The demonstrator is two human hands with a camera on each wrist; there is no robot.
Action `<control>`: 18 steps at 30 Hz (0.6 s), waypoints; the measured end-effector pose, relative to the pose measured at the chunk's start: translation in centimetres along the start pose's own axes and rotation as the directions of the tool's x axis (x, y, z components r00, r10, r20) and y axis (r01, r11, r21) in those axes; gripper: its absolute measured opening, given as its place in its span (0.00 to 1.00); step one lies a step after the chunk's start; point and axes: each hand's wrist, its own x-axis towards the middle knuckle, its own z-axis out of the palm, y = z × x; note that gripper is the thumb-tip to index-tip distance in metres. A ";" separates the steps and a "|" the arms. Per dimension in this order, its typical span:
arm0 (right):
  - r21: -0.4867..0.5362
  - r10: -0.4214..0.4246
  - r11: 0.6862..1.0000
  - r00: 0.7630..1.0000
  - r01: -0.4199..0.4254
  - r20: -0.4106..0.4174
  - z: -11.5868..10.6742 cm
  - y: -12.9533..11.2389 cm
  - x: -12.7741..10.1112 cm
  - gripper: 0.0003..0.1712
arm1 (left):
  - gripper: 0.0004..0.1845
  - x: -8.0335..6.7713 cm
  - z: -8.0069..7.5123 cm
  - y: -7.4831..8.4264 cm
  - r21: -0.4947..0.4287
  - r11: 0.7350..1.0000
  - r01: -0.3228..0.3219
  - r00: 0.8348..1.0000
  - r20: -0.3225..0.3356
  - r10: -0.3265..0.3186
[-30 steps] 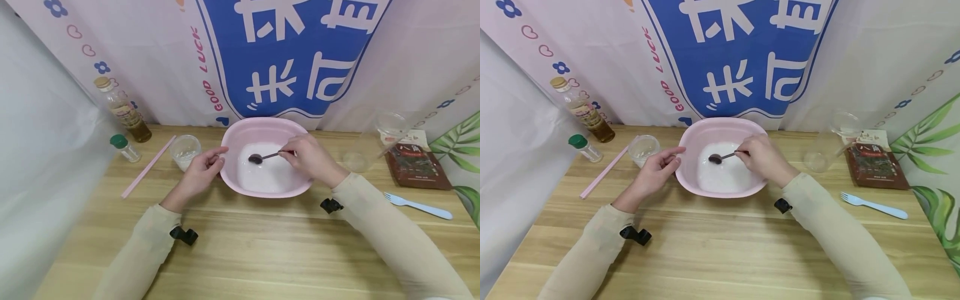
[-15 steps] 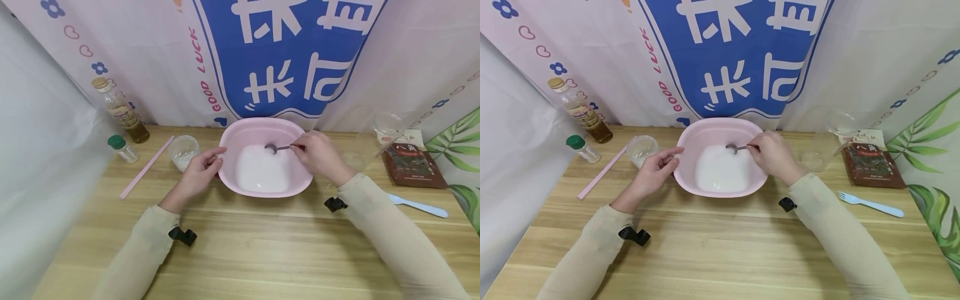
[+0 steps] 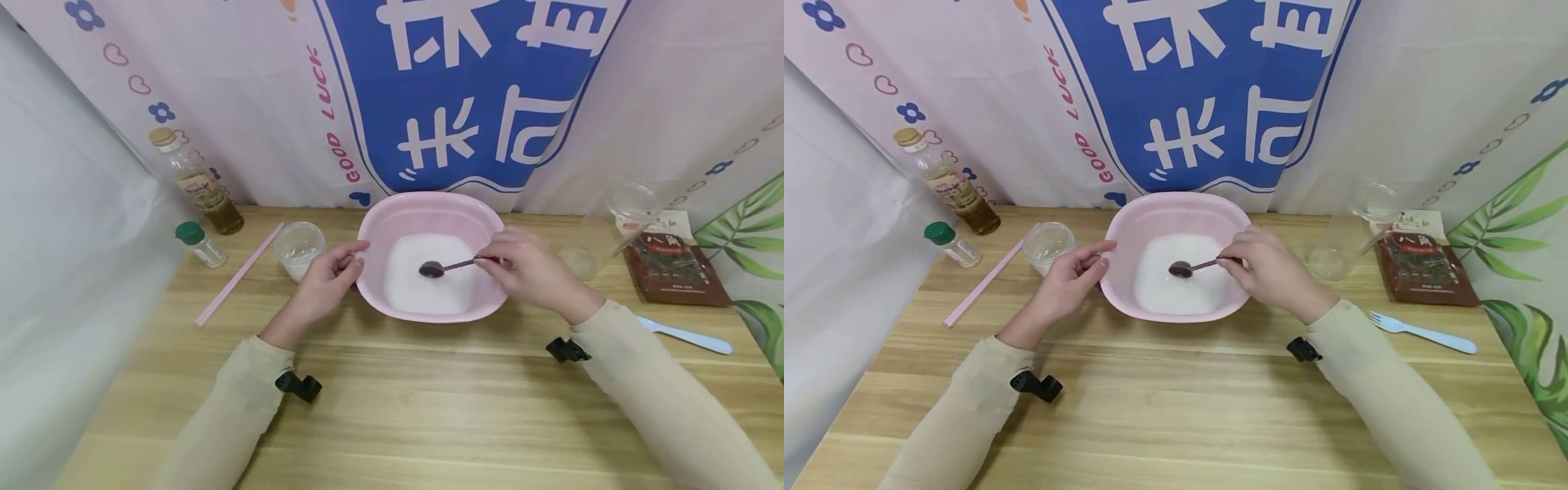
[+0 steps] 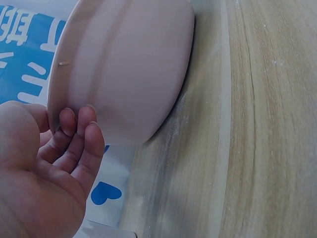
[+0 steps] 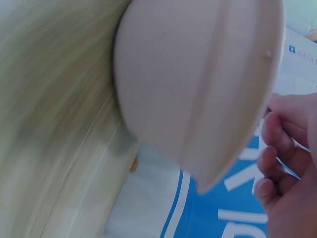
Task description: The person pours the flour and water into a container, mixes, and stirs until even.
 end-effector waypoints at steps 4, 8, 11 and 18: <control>-0.041 -0.104 0.994 0.984 0.099 -0.143 -0.7 0.8 -1.6 0.07 | 0.23 0.1 0.1 0.1 0.002 1.000 -0.004 1.000 -0.002 0.004; -0.092 -0.216 0.976 0.948 0.199 -0.234 -1.0 1.5 -3.0 0.08 | 0.23 0.0 0.1 0.2 0.006 1.000 0.003 1.000 0.001 -0.003; -0.116 -0.272 0.961 0.919 0.249 -0.284 -1.0 1.7 -3.7 0.07 | 0.23 0.1 0.0 0.2 0.009 1.000 0.011 1.000 0.001 -0.011; -0.084 -0.272 0.961 0.857 0.262 -0.438 -0.8 1.7 -5.1 0.22 | 0.23 0.2 0.0 0.0 0.008 1.000 0.014 1.000 0.000 -0.014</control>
